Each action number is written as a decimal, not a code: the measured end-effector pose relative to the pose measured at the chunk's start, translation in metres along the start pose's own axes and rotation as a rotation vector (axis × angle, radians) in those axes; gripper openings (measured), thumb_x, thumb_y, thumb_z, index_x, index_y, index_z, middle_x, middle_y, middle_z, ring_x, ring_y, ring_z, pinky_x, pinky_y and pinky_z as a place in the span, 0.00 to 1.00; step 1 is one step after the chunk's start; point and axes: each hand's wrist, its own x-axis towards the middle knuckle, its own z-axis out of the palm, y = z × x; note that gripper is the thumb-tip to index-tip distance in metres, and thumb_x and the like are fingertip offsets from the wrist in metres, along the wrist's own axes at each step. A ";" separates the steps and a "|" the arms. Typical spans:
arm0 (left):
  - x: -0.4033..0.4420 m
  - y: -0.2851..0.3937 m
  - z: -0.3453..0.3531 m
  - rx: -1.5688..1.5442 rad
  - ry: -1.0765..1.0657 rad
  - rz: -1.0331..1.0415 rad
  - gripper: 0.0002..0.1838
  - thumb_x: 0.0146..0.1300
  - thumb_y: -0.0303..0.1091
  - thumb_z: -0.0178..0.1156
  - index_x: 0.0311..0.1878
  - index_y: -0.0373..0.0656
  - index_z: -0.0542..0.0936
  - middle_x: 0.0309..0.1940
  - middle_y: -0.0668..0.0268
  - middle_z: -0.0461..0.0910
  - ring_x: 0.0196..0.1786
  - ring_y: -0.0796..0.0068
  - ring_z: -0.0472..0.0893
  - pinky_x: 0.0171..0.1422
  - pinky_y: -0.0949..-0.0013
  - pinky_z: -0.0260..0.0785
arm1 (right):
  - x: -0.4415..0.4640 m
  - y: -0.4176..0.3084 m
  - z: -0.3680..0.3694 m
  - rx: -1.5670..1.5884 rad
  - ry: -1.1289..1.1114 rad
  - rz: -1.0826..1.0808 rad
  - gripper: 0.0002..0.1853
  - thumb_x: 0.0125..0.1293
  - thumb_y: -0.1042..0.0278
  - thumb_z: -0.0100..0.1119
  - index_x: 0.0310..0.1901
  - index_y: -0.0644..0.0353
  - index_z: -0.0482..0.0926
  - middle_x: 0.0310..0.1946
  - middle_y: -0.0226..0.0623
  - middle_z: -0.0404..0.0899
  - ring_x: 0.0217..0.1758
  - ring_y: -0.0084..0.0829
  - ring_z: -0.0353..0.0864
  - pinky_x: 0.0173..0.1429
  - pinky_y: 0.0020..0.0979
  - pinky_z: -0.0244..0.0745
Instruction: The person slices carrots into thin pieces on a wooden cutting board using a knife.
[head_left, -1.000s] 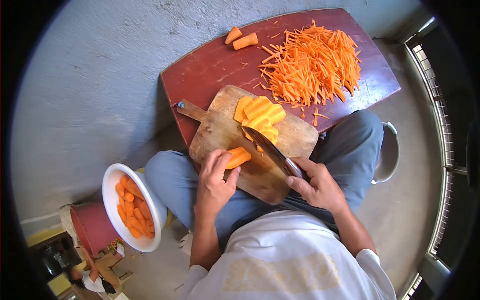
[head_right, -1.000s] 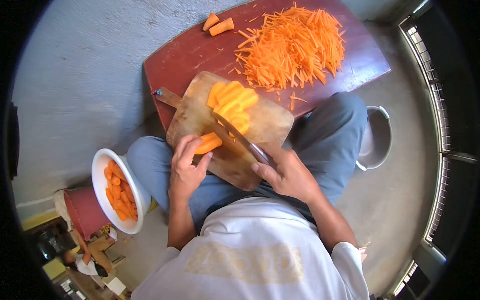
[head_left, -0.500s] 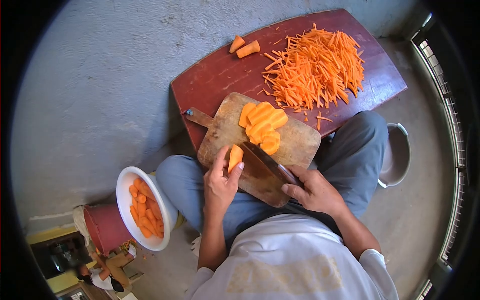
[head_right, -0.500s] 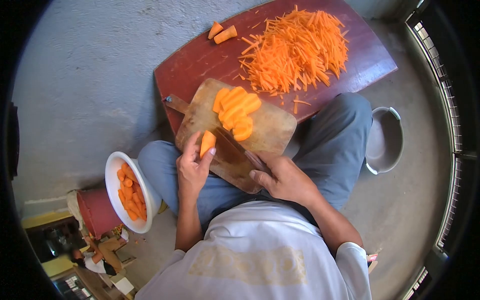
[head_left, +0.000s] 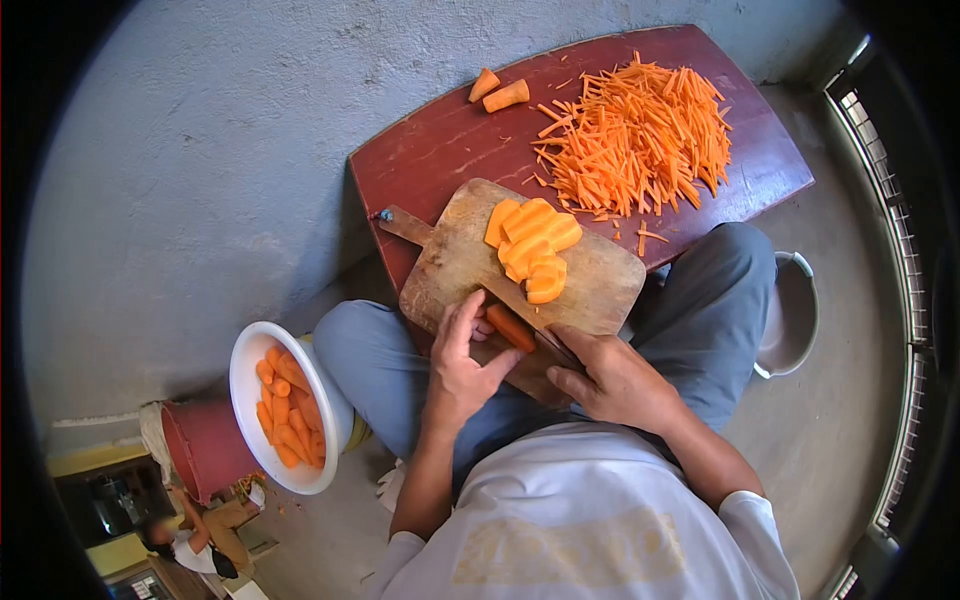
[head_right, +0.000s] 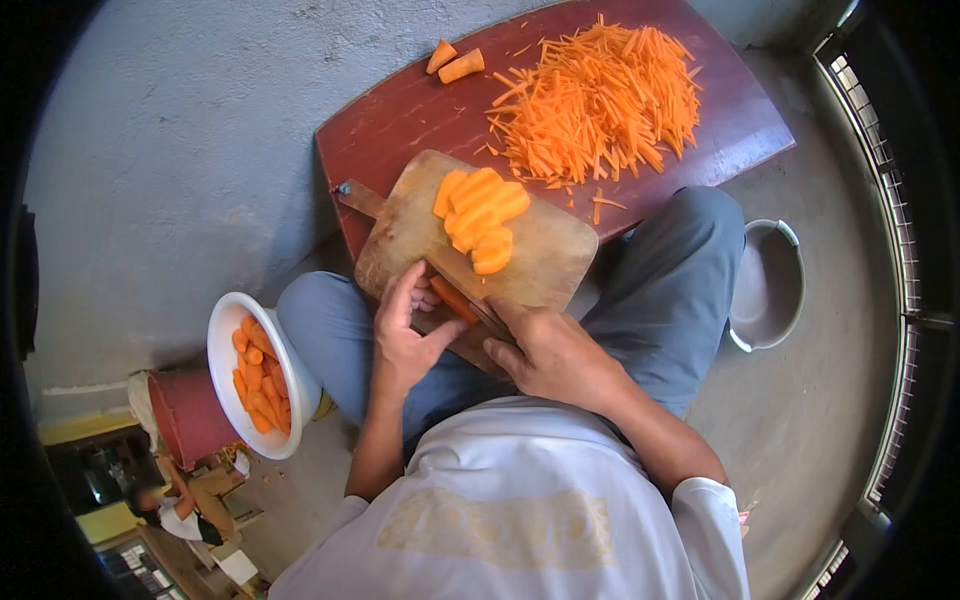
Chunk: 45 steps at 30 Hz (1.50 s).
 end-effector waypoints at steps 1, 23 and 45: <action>-0.003 0.004 0.004 0.070 -0.001 0.011 0.48 0.58 0.28 0.87 0.81 0.34 0.74 0.59 0.53 0.81 0.58 0.57 0.86 0.64 0.55 0.83 | 0.000 -0.001 0.002 0.005 0.014 -0.001 0.25 0.79 0.70 0.67 0.72 0.69 0.78 0.51 0.64 0.89 0.58 0.61 0.91 0.62 0.50 0.85; 0.019 -0.017 -0.003 0.262 0.238 0.276 0.25 0.79 0.37 0.75 0.73 0.37 0.85 0.60 0.52 0.85 0.53 0.51 0.86 0.62 0.53 0.83 | -0.010 -0.007 -0.005 0.001 0.051 0.037 0.33 0.79 0.68 0.69 0.81 0.68 0.72 0.65 0.68 0.86 0.68 0.65 0.87 0.69 0.53 0.82; 0.002 -0.031 -0.001 -0.120 0.233 0.006 0.34 0.68 0.38 0.85 0.72 0.32 0.83 0.65 0.53 0.84 0.58 0.61 0.89 0.53 0.64 0.88 | 0.009 -0.018 -0.003 -0.082 0.043 -0.126 0.31 0.81 0.66 0.68 0.80 0.69 0.75 0.58 0.64 0.91 0.58 0.62 0.93 0.63 0.51 0.87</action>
